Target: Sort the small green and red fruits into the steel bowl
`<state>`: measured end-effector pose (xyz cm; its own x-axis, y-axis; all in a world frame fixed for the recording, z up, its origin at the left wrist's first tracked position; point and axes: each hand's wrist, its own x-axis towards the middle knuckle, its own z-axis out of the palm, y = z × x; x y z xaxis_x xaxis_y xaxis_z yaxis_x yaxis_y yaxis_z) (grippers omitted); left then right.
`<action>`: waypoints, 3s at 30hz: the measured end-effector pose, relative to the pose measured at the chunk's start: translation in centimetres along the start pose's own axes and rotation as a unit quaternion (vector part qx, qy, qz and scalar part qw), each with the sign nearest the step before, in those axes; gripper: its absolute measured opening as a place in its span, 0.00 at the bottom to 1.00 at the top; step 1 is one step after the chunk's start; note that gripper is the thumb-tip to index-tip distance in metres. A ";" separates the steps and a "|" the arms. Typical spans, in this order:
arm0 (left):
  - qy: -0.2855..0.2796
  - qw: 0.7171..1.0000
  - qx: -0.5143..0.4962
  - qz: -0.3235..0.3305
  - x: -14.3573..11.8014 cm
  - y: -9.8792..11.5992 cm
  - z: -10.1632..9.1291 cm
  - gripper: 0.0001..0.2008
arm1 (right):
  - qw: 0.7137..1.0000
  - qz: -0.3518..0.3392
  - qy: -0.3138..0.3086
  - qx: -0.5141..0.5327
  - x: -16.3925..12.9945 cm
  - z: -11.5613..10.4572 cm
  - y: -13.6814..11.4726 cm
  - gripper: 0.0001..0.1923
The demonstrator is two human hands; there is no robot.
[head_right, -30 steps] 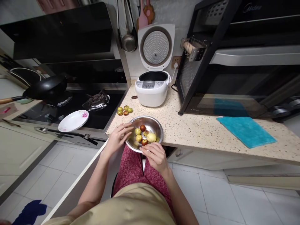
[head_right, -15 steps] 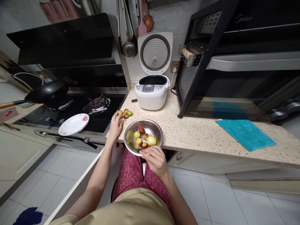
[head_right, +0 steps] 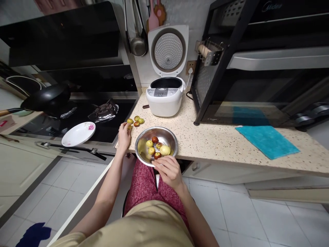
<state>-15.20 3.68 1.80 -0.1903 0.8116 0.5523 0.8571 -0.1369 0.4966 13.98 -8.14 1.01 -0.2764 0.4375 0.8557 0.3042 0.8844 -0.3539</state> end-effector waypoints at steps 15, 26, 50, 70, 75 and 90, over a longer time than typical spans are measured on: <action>-0.188 0.941 -0.216 0.181 -2.8 11.2 -4.4 0.15 | 0.999 0.021 0.008 -0.025 -0.1 0.1 -0.1 0.19; -0.277 0.918 -0.140 0.247 -1.5 12.2 0.1 0.15 | 0.999 0.016 0.007 -0.047 0.3 -0.7 -0.1 0.18; -0.140 0.975 -0.119 0.128 -2.5 7.0 -3.5 0.16 | 0.999 0.018 0.001 -0.046 -0.1 -0.7 0.2 0.21; -0.048 0.985 -0.144 0.081 -1.8 2.7 -0.7 0.18 | 0.999 0.027 -0.025 -0.023 2.9 -1.1 2.1 0.16; -0.049 0.991 -0.099 0.079 0.3 0.7 1.7 0.19 | 0.999 0.027 -0.013 -0.041 2.3 -1.3 1.4 0.17; -0.052 0.993 -0.080 0.070 1.2 0.6 2.0 0.12 | 0.999 0.027 -0.002 -0.034 0.0 0.0 0.6 0.16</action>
<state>-13.94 5.68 1.37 -0.0175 0.8314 0.5553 0.7837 -0.3335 0.5241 14.18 -7.63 0.87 -0.2619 0.4854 0.8341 0.3803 0.8463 -0.3730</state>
